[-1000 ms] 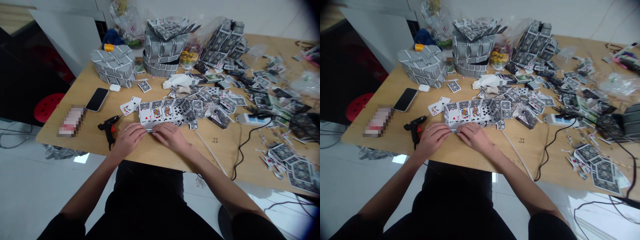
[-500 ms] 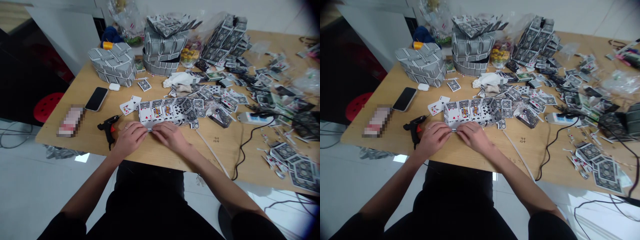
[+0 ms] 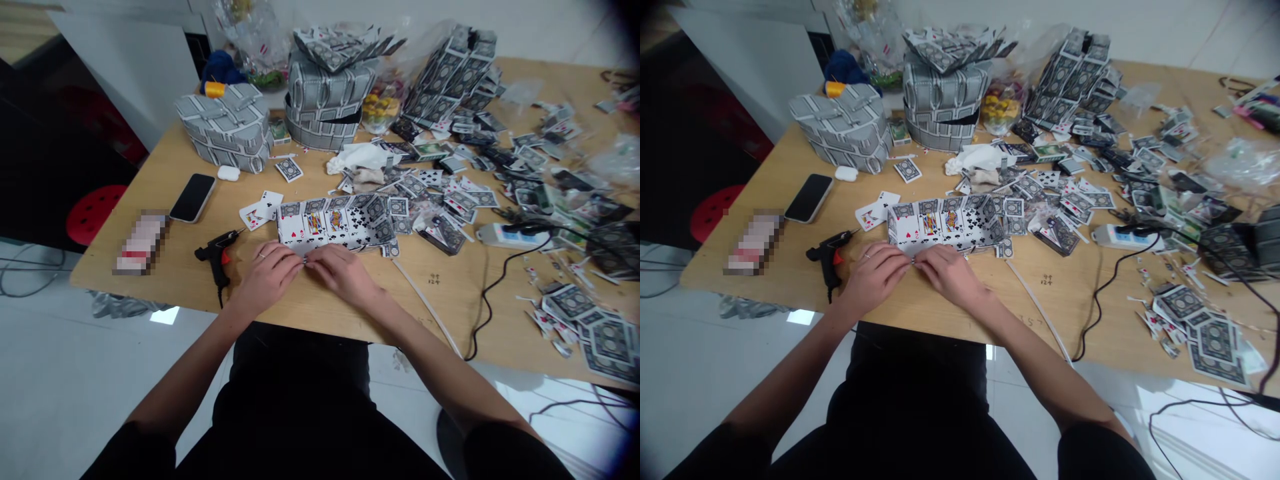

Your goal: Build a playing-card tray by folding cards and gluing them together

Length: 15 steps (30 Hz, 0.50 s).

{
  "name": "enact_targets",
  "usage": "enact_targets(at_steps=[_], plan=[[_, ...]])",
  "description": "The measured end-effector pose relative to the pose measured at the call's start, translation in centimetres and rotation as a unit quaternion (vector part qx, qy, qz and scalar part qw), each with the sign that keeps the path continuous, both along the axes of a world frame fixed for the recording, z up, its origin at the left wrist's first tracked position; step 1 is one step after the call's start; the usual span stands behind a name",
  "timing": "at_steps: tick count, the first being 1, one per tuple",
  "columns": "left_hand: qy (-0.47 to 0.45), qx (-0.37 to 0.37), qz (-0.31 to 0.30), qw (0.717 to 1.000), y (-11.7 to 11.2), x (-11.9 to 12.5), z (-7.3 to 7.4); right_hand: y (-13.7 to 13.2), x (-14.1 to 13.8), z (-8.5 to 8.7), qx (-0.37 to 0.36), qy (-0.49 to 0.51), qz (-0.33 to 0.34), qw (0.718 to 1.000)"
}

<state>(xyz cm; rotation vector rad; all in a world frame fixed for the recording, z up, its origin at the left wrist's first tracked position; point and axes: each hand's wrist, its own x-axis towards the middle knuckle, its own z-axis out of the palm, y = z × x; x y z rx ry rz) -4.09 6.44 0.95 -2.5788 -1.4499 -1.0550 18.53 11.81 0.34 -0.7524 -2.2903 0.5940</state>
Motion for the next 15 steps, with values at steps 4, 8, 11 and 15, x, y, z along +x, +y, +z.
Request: enact_targets(at_steps=[4, 8, 11, 15], plan=[[0.002, 0.001, 0.001, 1.0, 0.0, 0.3, -0.1, 0.0, 0.2, -0.2, -0.015, -0.002, -0.012, 1.0], [-0.01, -0.012, -0.016, 1.0, -0.1, 0.7, 0.0, 0.1, 0.3, -0.6, -0.052, 0.029, -0.004, 0.998], [-0.012, -0.009, -0.019, 1.0, -0.1, 1.0, 0.1, 0.2, 0.3, -0.8, -0.067, 0.034, 0.001, 0.997], [0.0, 0.0, -0.012, 1.0, -0.1, 1.2, 0.2, 0.3, 0.5, -0.7, -0.077, 0.033, 0.005, 0.996]])
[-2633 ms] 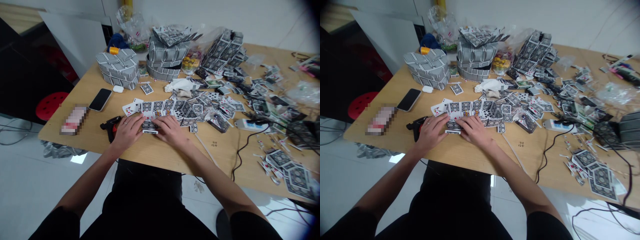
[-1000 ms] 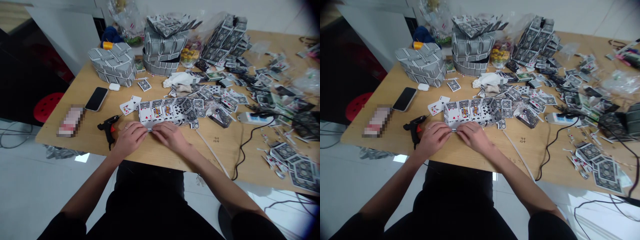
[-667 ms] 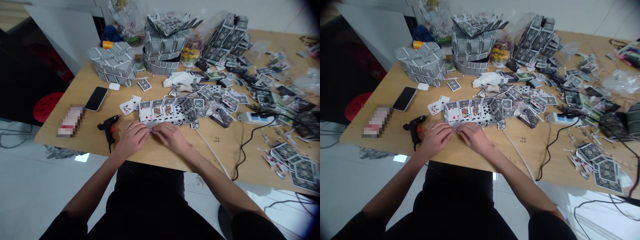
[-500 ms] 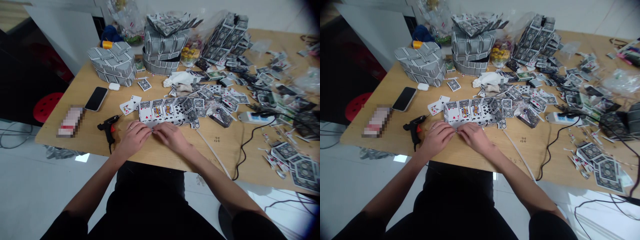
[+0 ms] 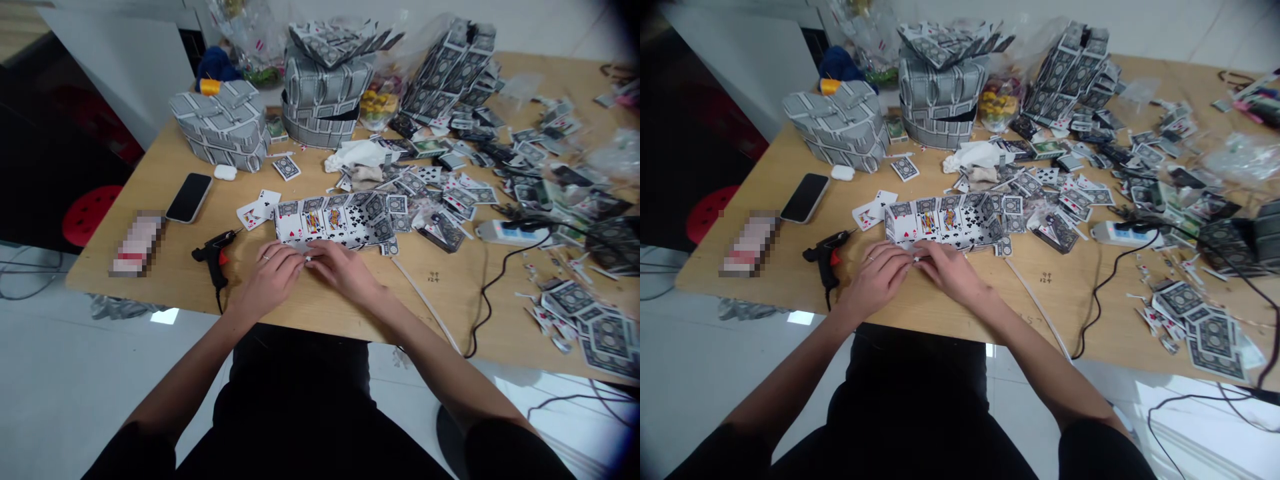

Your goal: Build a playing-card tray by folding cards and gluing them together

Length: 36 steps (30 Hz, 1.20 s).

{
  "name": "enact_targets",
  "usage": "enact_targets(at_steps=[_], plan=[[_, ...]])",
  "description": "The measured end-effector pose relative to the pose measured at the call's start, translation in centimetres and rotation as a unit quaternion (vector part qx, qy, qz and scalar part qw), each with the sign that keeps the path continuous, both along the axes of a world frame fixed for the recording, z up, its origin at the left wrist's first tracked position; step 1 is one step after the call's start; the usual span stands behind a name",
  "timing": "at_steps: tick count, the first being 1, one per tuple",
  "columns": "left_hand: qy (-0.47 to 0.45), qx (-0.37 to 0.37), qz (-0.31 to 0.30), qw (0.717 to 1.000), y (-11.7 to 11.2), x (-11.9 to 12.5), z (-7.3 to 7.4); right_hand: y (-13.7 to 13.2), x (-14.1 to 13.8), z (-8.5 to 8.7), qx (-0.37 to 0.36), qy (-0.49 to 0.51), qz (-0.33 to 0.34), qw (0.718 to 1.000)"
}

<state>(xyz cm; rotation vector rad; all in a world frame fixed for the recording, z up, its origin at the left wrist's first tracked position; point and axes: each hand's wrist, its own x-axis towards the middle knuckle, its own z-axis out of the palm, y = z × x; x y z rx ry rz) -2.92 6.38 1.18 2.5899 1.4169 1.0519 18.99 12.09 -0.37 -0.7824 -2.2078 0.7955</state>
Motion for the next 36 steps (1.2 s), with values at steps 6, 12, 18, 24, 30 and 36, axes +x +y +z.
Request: enact_targets(at_steps=[6, 12, 18, 24, 30, 36], plan=[[0.012, -0.006, 0.003, 1.0, -0.06, 0.07, 0.25, 0.03, 0.06, 0.16, 0.001, -0.011, -0.001, 1.0], [0.016, -0.009, -0.007, 1.0, -0.14, 0.06, 0.12, 0.07, 0.06, 0.01, 0.0, -0.002, 0.001, 1.0], [-0.004, -0.012, -0.008, 1.0, -0.37, 0.14, -0.5, 0.1, 0.02, -0.27, 0.021, -0.008, -0.012, 1.0], [0.006, -0.009, 0.0, 1.0, -0.37, 0.29, -0.05, 0.1, 0.03, -0.07, 0.03, -0.013, -0.013, 0.999], [0.005, -0.007, 0.002, 1.0, -0.32, 0.3, -0.11, 0.04, 0.04, 0.15, 0.044, -0.022, -0.013, 0.999], [-0.002, -0.003, -0.007, 1.0, -0.04, -0.01, -0.42, 0.2, 0.06, 0.53, 0.018, -0.038, -0.004, 0.999]])
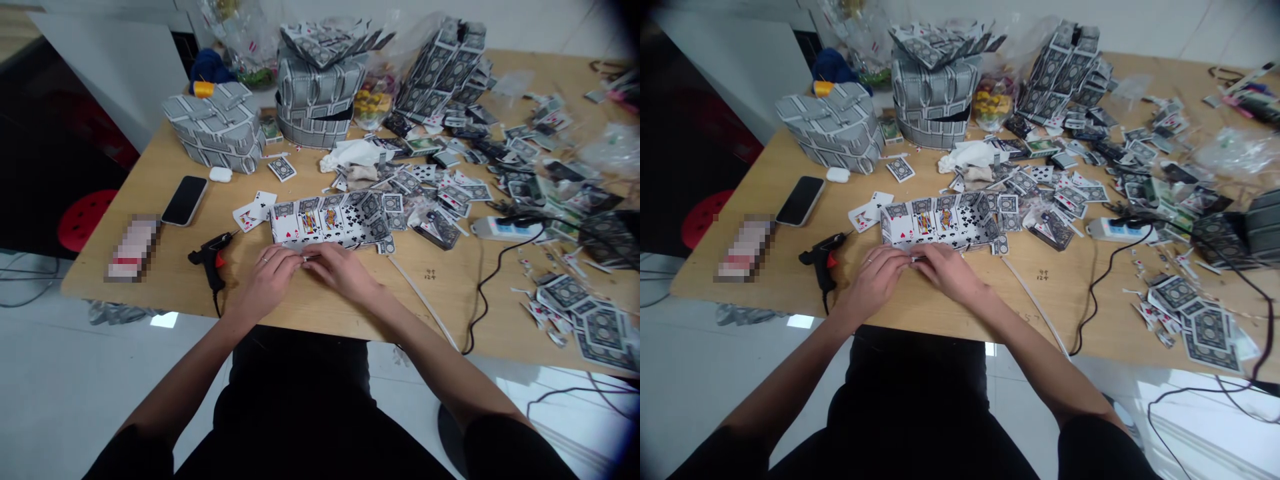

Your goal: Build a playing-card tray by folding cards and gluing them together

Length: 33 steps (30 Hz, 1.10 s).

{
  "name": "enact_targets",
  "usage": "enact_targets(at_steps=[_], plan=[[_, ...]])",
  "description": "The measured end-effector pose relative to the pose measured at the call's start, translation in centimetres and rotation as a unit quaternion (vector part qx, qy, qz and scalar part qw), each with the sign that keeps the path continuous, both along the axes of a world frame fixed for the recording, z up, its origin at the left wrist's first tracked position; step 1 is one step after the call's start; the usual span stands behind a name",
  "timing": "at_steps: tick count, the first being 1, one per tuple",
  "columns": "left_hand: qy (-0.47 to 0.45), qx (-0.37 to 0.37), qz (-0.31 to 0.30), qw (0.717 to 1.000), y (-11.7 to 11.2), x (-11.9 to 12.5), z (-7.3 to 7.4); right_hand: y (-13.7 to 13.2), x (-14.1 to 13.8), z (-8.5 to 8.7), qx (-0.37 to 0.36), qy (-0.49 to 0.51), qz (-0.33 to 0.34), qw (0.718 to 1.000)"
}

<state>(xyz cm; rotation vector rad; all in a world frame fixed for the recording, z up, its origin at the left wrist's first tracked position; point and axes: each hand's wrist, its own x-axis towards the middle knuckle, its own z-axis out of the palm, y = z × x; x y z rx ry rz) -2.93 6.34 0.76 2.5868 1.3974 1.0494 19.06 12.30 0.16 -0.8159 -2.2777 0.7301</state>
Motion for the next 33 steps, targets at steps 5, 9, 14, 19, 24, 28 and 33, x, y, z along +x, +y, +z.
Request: enact_targets(at_steps=[5, 9, 14, 19, 24, 28, 33], plan=[[-0.005, -0.027, -0.003, 1.0, 0.2, 0.1, 0.1, 0.1, 0.1, 0.4, -0.01, -0.02, 0.008, 1.0], [-0.022, -0.04, 0.0, 0.999, 0.4, 0.1, 0.1, 0.0, 0.1, 0.6, -0.018, -0.025, 0.01, 0.999], [-0.022, -0.031, 0.017, 0.999, 0.7, -1.6, 0.4, 0.1, 0.0, 0.6, -0.004, -0.015, 0.018, 1.0], [0.001, 0.004, -0.005, 1.0, 0.7, -3.2, 0.5, 0.1, -0.1, 0.6, 0.02, -0.017, 0.024, 0.999], [-0.005, 0.011, -0.013, 1.0, 0.5, -3.1, 0.2, -0.1, -0.1, 0.8, 0.03, -0.037, 0.019, 0.999], [-0.004, 0.003, -0.007, 1.0, 0.4, -2.8, 0.3, -0.1, -0.2, 0.8, 0.04, -0.036, 0.015, 0.998], [0.009, -0.017, -0.001, 1.0, 0.4, -2.6, 0.7, -0.4, -0.5, 1.0, 0.05, -0.051, 0.01, 0.997]])
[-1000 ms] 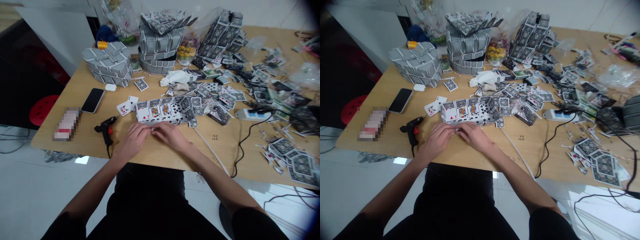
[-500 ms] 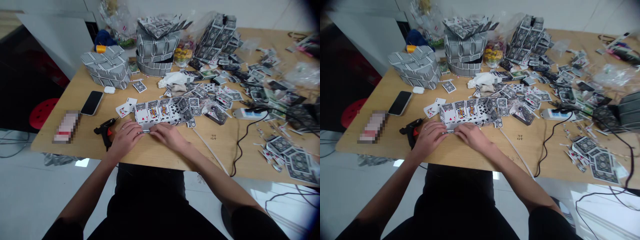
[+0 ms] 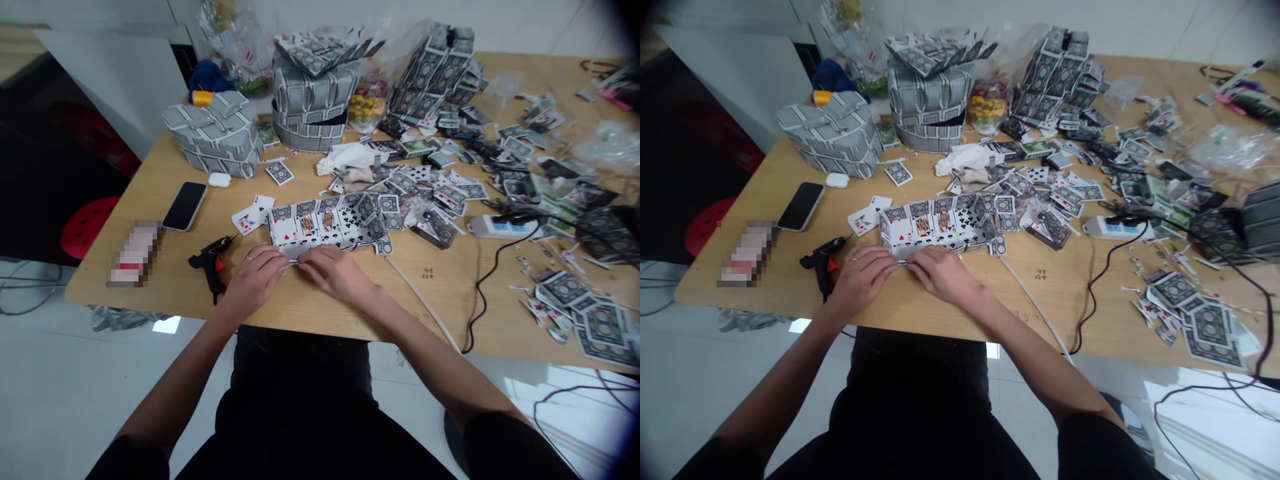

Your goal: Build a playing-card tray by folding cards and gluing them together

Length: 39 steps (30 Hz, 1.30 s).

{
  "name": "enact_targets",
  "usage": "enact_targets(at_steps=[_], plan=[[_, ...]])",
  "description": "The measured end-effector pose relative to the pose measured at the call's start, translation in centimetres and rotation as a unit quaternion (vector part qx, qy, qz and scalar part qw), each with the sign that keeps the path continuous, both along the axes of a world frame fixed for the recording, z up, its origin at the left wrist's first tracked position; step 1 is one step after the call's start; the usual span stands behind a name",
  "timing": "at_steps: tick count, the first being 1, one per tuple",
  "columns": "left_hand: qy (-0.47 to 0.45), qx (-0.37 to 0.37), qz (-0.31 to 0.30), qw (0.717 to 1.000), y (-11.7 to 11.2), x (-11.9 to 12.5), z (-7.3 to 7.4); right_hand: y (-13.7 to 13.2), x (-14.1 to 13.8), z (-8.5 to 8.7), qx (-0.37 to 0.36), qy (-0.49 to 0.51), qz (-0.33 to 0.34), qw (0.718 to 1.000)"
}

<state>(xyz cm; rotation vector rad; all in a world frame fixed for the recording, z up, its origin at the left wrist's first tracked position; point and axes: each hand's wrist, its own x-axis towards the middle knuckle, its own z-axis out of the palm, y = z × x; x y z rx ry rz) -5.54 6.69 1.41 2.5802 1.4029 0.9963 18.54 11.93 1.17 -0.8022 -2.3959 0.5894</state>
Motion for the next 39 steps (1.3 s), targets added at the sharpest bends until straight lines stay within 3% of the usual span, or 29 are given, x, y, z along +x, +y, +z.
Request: enact_targets(at_steps=[7, 13, 19, 27, 39], plan=[[0.014, -0.002, -0.005, 1.0, 0.0, 0.4, 0.4, -0.5, -0.5, 0.2, 0.019, 0.008, -0.001, 1.0], [0.008, -0.036, -0.001, 0.999, -0.1, 0.6, 0.3, -0.4, -0.6, 0.3, -0.017, 0.034, 0.002, 0.999], [-0.019, -0.017, -0.003, 1.0, -0.1, 0.9, -0.4, -0.2, -0.5, 0.3, -0.045, 0.041, -0.01, 0.998], [-0.043, 0.011, 0.033, 0.998, 0.2, -0.8, -0.6, -0.2, -0.5, 0.5, -0.056, 0.036, -0.016, 0.998], [-0.043, 0.019, -0.003, 0.999, 0.0, -1.0, -0.4, -0.1, -0.8, 0.1, -0.051, 0.04, -0.011, 0.998]])
